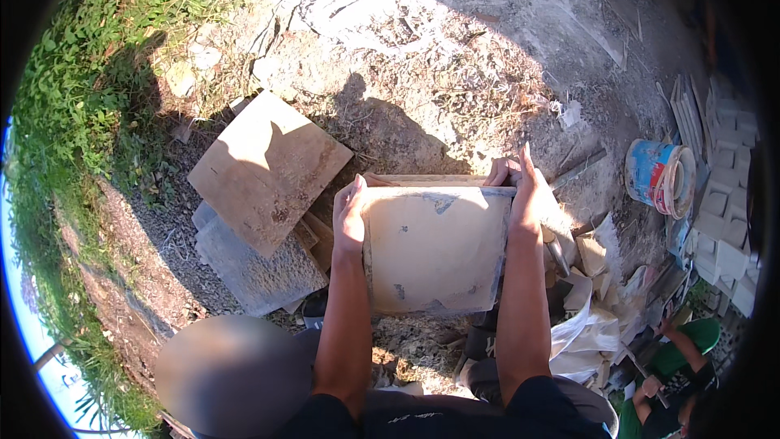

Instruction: The person sits on the ground and uses a small hammer to shape a stone block, then uses a metal tool to scrape the surface of another stone.

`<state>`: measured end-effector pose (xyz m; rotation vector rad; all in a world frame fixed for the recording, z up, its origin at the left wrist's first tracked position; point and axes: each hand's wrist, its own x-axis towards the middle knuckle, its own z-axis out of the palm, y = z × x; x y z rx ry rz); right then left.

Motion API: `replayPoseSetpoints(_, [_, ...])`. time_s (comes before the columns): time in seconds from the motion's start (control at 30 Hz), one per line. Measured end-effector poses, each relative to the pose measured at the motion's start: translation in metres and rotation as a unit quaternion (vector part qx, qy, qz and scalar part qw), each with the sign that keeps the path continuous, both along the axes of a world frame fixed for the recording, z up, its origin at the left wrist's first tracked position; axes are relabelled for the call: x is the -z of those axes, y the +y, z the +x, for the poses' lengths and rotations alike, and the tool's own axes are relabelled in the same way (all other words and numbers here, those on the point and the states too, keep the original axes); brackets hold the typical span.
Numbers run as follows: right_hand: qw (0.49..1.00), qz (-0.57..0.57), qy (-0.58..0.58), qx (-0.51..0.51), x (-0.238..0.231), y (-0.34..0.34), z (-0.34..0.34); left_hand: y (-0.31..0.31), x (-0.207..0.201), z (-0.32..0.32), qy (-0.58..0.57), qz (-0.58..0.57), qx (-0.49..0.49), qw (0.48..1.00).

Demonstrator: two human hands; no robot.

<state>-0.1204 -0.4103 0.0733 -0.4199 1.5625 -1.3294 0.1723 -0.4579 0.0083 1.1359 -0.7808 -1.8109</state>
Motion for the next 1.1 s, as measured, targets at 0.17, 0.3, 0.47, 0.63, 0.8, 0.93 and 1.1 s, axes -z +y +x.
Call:
replayPoseSetpoints(0.17, [0.997,0.047,-0.042,0.044,0.007,-0.018,-0.014,-0.042,-0.023,-0.027,-0.102,0.012,0.022,0.994])
replayPoseSetpoints(0.3, [0.994,0.066,-0.075,0.054,0.009,-0.034,-0.013,-0.051,-0.024,-0.029,-0.092,0.036,0.032,0.995])
replayPoseSetpoints(0.47, [0.993,0.065,-0.086,0.05,0.011,-0.031,-0.012,-0.047,-0.018,-0.024,-0.084,-0.002,0.002,0.996])
replayPoseSetpoints(0.63, [0.976,0.098,0.195,0.013,0.0,-0.012,-0.005,-0.027,-0.053,-0.021,-0.069,-0.058,0.097,0.991])
replayPoseSetpoints(0.8, [0.968,-0.035,0.248,0.014,-0.023,0.028,0.029,0.04,-0.073,-0.007,-0.211,0.007,0.094,0.973])
replayPoseSetpoints(0.93, [0.925,-0.081,0.369,-0.039,0.011,0.059,0.023,0.07,-0.044,0.013,-0.192,-0.217,0.148,0.946])
replayPoseSetpoints(1.1, [0.926,-0.031,0.358,-0.117,-0.013,0.106,0.053,0.106,-0.04,0.031,-0.257,-0.181,0.111,0.943])
